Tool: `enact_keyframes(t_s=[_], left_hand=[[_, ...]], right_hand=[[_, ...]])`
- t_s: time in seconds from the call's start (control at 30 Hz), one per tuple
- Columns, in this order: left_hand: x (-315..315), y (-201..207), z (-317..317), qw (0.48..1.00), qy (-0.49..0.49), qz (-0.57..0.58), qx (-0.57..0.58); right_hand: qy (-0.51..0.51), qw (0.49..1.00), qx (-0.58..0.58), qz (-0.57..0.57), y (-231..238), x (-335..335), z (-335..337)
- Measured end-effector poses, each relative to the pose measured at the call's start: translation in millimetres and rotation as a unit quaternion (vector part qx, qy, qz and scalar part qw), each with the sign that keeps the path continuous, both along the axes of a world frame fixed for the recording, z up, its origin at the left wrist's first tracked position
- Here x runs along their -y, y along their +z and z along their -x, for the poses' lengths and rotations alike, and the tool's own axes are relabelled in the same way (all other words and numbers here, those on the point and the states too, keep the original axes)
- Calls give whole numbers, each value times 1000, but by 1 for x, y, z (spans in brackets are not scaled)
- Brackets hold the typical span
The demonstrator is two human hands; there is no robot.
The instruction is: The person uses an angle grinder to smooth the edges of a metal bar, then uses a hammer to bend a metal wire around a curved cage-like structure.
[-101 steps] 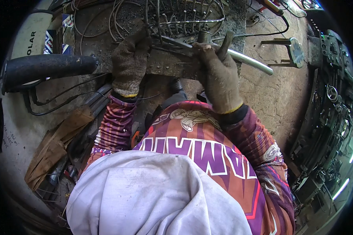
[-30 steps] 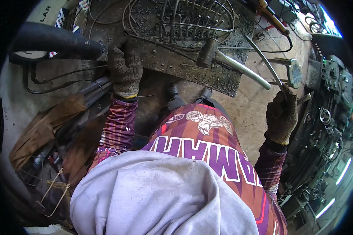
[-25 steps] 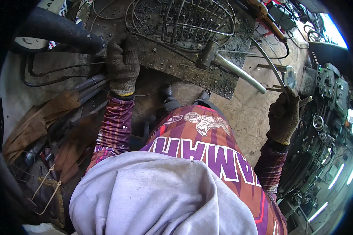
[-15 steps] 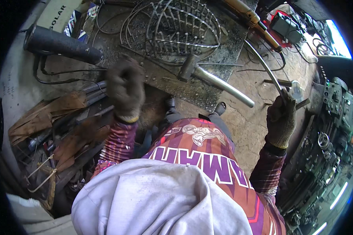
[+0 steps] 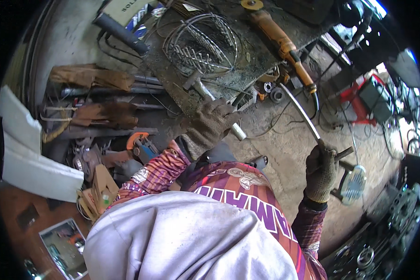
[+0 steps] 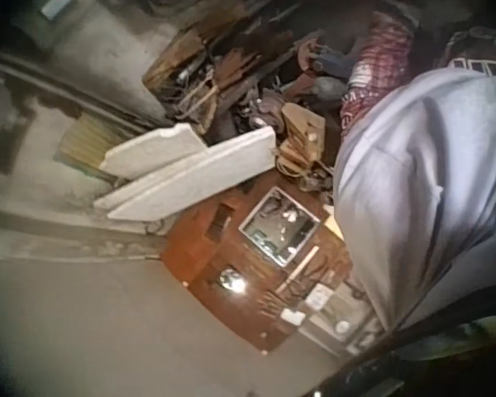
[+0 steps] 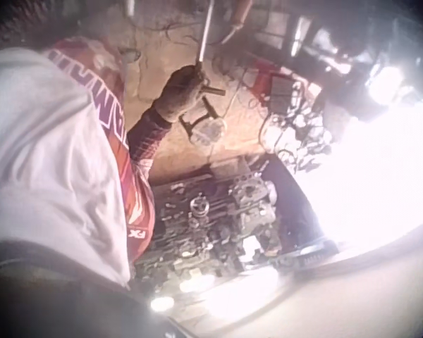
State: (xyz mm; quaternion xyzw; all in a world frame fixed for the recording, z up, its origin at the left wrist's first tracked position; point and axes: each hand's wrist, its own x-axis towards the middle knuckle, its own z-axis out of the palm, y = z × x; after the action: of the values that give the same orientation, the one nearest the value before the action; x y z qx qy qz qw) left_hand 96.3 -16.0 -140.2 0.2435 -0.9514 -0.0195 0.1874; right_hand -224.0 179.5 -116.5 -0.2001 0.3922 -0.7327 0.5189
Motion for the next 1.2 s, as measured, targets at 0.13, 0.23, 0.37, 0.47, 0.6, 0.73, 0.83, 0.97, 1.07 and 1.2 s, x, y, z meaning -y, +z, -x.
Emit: enact_keyframes(t_s=[0.13, 0.23, 0.37, 0.47, 0.6, 0.73, 0.83, 0.97, 1.07, 1.2], left_hand=[[-8, 11, 13, 999, 34, -9, -1], [-5, -11, 1, 992, 79, 53, -78], [-9, 25, -2, 989, 94, 80, -88], [-5, 26, -5, 983, 79, 117, -116], [-3, 35, -6, 981, 142, 79, -105], [-1, 46, -7, 984, 176, -14, -10], [2, 32, -19, 987, 161, -9, -14], [18, 36, -22, 985, 154, -77, -25], [23, 65, 7, 972, 175, -127, -93], [28, 94, 77, 848, 204, -399, -283]], right_hand=[[-41, 993, -90, -62, 6, 16, 13], [-4, 997, -71, -27, 16, 40, 13], [34, 998, -38, -35, 32, 61, 13], [32, 995, -79, -54, 41, 74, 18], [27, 986, -164, -24, 40, 95, 27], [-22, 950, -309, 34, 28, 130, 46], [-5, 946, -324, 26, 27, 154, 60], [20, 937, -347, 19, 31, 184, 58], [38, 853, -514, 84, 46, 206, 42], [132, 791, -585, 119, 67, 225, 6]])
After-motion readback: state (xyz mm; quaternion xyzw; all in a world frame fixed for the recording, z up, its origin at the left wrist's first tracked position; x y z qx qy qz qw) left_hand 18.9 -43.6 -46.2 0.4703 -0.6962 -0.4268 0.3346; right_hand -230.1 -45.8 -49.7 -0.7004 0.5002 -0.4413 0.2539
